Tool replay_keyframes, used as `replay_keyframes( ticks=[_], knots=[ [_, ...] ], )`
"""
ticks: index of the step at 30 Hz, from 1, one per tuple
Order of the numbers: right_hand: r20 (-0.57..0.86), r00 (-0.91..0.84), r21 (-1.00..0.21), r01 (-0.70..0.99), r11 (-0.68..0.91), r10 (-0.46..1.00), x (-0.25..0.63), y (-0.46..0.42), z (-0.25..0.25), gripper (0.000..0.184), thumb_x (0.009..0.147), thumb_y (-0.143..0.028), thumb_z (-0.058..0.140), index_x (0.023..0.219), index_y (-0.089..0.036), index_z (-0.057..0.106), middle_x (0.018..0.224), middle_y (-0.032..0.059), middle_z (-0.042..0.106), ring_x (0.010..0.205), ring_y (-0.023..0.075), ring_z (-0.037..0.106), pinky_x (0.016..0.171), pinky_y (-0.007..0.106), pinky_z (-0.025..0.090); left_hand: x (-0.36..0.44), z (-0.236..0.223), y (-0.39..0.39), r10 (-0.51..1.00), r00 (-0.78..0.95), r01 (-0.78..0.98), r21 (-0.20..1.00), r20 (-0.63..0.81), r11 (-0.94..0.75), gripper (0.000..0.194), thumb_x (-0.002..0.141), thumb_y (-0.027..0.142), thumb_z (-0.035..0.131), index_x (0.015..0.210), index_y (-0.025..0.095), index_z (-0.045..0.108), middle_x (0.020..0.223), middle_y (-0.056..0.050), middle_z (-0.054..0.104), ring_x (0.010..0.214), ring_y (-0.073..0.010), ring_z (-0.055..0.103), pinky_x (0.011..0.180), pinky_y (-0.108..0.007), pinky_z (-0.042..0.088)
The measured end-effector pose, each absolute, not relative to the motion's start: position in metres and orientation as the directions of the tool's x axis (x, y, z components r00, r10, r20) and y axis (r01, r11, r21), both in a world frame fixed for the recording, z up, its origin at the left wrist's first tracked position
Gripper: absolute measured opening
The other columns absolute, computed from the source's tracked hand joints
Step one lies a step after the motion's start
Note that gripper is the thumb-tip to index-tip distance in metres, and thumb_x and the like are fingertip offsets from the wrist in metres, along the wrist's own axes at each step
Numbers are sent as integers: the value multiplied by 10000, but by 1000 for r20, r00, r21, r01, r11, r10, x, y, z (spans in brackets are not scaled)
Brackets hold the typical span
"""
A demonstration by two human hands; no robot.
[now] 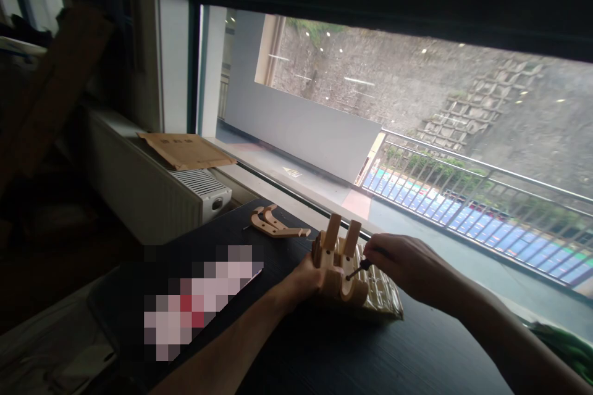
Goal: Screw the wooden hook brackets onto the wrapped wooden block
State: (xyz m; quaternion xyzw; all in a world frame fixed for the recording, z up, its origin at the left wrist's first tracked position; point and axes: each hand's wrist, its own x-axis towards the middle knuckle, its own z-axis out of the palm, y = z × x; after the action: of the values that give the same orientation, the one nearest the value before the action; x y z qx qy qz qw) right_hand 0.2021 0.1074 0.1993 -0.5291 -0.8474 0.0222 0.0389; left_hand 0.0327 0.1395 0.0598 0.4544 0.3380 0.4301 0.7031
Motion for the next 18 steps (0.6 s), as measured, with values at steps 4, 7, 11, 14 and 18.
replay_keyframes(
  ticks=[4,7,11,14,18],
  knots=[
    [67,-313,-9,949,314,948,204,111,190,362,962,-370,342,742,-193,569,645,20,627,541,138,504,513,272,300,34,69,135,927,360,-252,946,-105,205,503,687,224,724,1157,110,586,1050,-103,661,1001,-275,617,896,-357,477],
    [50,-289,-5,957,290,956,203,108,191,366,965,-393,329,760,-194,559,653,21,628,543,140,508,507,269,303,34,73,134,930,350,-245,948,-109,203,475,699,207,702,1151,114,588,1040,-97,666,993,-273,623,896,-363,484],
    [9,-323,-79,943,322,946,200,102,199,231,930,-365,406,952,-219,584,738,11,668,565,143,535,505,261,318,34,73,134,933,344,-239,951,-106,197,476,707,204,697,1157,99,584,996,-102,673,955,-275,636,865,-361,503],
    [31,-402,-78,912,403,915,198,102,203,173,903,-316,459,937,-230,605,728,-1,661,566,131,517,517,254,311,34,69,135,937,328,-233,951,-118,201,509,694,220,720,1166,90,579,976,-109,674,948,-285,638,843,-359,509],
    [56,-406,-92,908,409,912,195,108,198,195,909,-323,447,894,-219,611,699,2,648,551,128,490,513,254,295,35,64,137,939,320,-235,951,-122,203,531,680,257,738,1163,94,588,975,-107,675,970,-297,635,836,-357,506]
  ],
)
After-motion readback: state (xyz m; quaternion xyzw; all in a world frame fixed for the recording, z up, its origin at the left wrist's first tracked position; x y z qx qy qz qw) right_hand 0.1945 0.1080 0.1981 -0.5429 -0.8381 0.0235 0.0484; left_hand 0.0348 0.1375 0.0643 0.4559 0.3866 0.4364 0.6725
